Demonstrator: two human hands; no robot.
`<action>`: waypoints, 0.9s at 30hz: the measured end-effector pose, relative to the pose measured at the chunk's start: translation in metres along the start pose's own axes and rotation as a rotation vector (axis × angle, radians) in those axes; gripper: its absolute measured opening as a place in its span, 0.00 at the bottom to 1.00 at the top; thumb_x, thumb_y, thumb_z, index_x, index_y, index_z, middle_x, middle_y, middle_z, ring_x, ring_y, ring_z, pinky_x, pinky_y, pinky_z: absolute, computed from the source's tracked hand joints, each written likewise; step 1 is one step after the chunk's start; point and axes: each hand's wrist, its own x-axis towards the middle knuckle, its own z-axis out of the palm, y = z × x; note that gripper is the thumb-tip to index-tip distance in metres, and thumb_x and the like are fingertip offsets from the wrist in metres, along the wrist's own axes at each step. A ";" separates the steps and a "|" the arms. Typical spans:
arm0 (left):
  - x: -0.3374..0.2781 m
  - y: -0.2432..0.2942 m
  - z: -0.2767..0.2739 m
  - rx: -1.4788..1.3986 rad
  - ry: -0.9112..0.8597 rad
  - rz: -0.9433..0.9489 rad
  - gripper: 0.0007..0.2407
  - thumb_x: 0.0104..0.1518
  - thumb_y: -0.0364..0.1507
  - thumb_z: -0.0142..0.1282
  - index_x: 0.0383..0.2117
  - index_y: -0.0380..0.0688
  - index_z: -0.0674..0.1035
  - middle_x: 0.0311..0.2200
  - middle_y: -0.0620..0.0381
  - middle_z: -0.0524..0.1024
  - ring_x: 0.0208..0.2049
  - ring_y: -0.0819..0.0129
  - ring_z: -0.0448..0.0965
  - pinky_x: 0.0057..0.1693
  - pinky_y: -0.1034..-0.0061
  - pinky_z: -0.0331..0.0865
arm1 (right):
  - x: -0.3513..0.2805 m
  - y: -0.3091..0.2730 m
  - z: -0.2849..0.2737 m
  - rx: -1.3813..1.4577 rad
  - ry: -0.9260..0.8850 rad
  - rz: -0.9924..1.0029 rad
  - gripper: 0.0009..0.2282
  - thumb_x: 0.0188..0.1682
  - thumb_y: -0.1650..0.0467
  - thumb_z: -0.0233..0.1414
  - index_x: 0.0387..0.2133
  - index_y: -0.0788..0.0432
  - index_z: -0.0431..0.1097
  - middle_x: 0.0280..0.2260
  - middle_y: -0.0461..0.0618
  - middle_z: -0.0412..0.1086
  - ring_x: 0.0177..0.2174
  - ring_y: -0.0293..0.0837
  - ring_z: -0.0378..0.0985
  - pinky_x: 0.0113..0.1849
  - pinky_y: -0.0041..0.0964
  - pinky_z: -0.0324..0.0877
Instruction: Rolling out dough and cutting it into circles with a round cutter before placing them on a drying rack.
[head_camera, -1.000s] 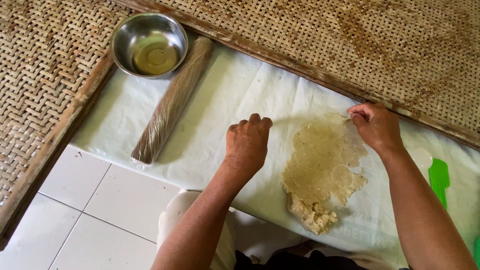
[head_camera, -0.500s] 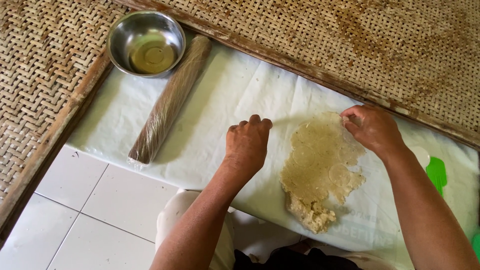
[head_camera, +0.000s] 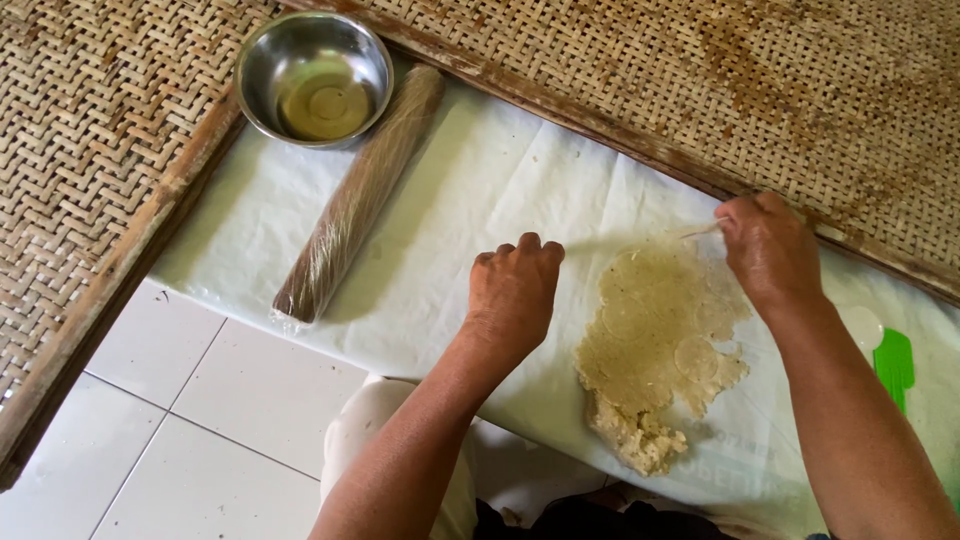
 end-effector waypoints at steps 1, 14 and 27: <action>-0.001 0.000 -0.001 -0.001 -0.001 0.003 0.14 0.48 0.19 0.61 0.42 0.43 0.76 0.40 0.52 0.74 0.40 0.60 0.80 0.46 0.62 0.74 | 0.000 0.002 0.000 0.048 0.013 -0.002 0.03 0.54 0.70 0.60 0.39 0.51 0.77 0.37 0.53 0.72 0.39 0.57 0.76 0.41 0.52 0.73; -0.002 0.000 0.002 0.011 0.023 0.026 0.14 0.47 0.20 0.61 0.41 0.43 0.76 0.40 0.50 0.74 0.39 0.58 0.79 0.45 0.61 0.73 | 0.010 0.037 -0.008 0.732 -0.023 0.296 0.09 0.55 0.79 0.55 0.47 0.59 0.75 0.43 0.52 0.78 0.40 0.38 0.80 0.43 0.32 0.74; -0.005 0.000 0.003 0.007 0.054 0.052 0.13 0.47 0.19 0.61 0.39 0.42 0.76 0.39 0.50 0.74 0.39 0.56 0.79 0.44 0.61 0.73 | -0.072 0.146 -0.021 1.318 0.314 0.367 0.07 0.58 0.75 0.50 0.45 0.52 0.72 0.48 0.43 0.76 0.42 0.33 0.78 0.47 0.27 0.77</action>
